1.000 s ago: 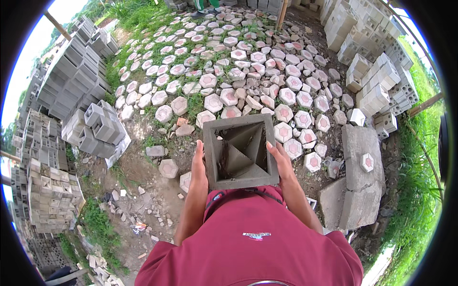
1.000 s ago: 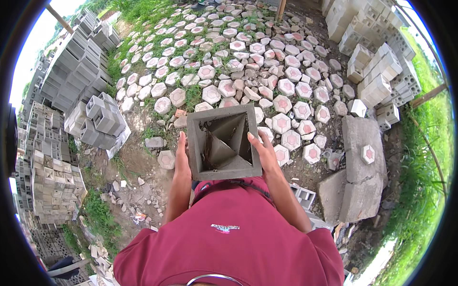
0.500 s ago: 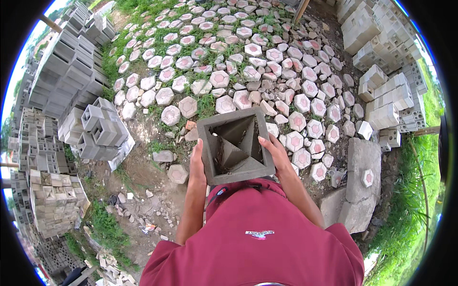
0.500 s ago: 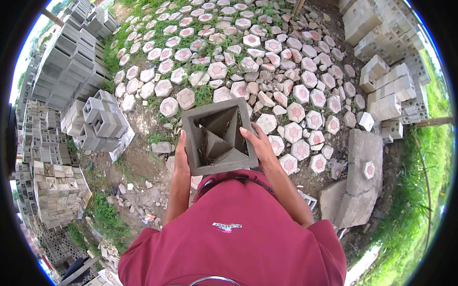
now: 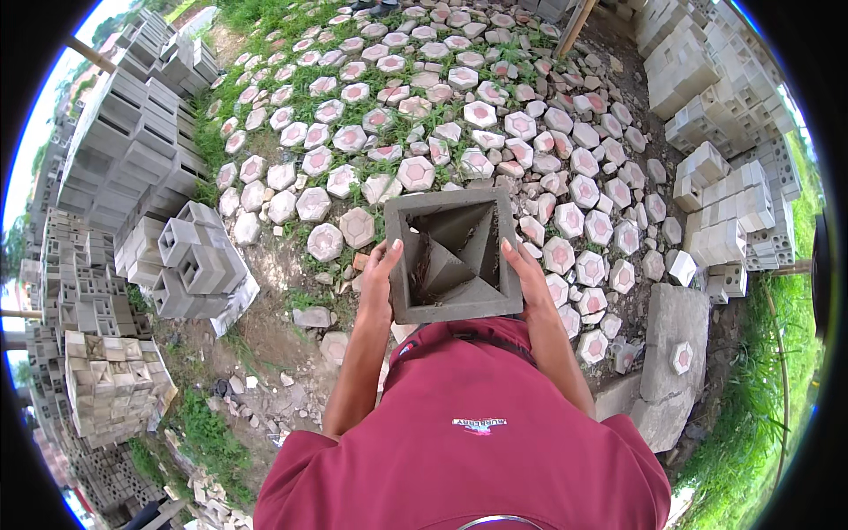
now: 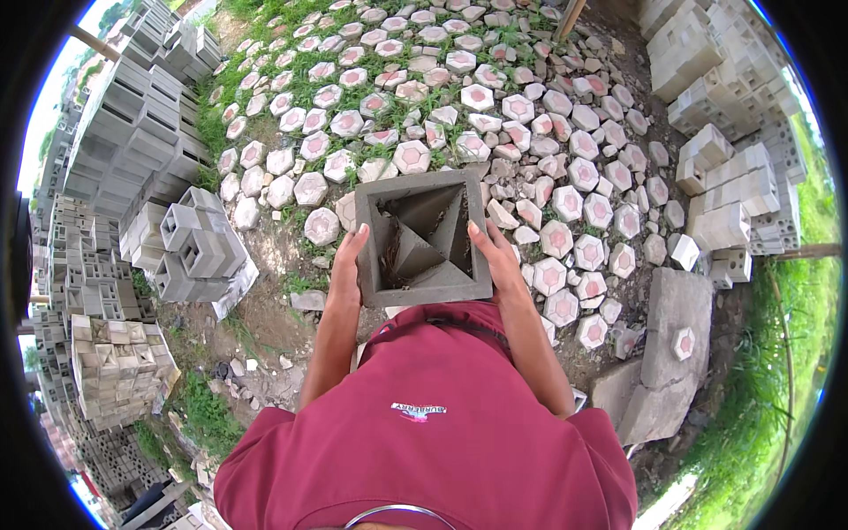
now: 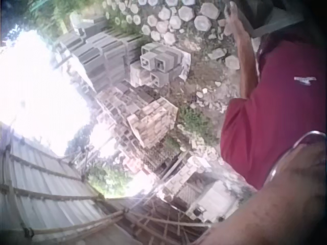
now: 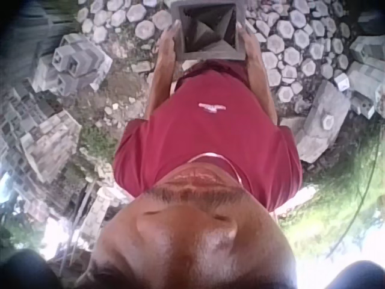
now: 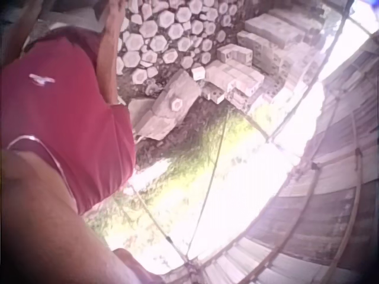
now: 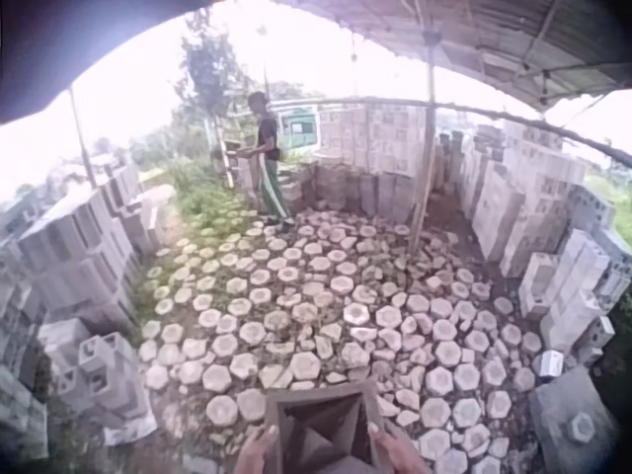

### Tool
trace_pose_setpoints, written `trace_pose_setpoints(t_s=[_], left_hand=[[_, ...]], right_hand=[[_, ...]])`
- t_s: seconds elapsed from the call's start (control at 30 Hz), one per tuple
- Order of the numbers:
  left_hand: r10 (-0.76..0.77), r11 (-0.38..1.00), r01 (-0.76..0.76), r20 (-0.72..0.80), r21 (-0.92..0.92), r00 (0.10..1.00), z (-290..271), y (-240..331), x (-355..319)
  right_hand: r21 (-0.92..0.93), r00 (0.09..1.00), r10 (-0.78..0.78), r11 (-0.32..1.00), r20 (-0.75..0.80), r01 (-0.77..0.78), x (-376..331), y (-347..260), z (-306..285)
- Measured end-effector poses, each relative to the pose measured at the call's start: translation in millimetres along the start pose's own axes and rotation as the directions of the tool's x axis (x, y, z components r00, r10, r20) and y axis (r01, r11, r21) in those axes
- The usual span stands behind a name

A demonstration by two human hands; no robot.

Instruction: The person organizes concrete breeze blocks by lifting them from a pile and placing them into a designated stack on a stone-covered ground.

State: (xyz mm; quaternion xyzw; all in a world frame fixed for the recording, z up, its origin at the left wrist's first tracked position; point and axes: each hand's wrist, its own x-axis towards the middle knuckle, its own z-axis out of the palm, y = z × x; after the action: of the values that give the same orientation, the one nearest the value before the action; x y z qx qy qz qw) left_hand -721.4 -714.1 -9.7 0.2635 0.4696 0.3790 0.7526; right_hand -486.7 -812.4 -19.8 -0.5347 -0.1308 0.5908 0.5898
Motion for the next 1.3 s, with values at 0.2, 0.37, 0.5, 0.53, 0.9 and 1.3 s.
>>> trace_pose_setpoints(t_s=[0.2,0.37,0.5,0.53,0.9,1.3], left_hand=[[0.068,0.987,-0.078,0.071,0.142,0.995,83,27,87],[0.209,0.968,-0.218,0.079,0.123,0.975,125,50,137],[0.253,0.966,-0.255,0.056,0.035,0.966,151,69,165],[0.262,0.964,-0.264,0.052,0.030,0.964,152,72,174],[0.275,0.960,-0.268,-0.093,0.086,0.957,130,117,283],[0.209,0.966,-0.178,-0.160,0.187,0.965,107,285,449]], right_hand=[[0.040,0.995,-0.072,0.997,0.075,0.069,80,-72,-31],[-0.030,0.976,-0.151,0.987,0.156,0.158,142,-138,-28],[-0.062,0.971,-0.153,0.984,0.183,0.167,172,-176,-17],[-0.067,0.969,-0.151,0.984,0.198,0.167,183,-184,-14],[-0.141,0.956,-0.013,0.988,0.292,0.057,321,-211,42],[-0.144,0.966,0.094,0.988,0.242,-0.060,494,-272,182]])
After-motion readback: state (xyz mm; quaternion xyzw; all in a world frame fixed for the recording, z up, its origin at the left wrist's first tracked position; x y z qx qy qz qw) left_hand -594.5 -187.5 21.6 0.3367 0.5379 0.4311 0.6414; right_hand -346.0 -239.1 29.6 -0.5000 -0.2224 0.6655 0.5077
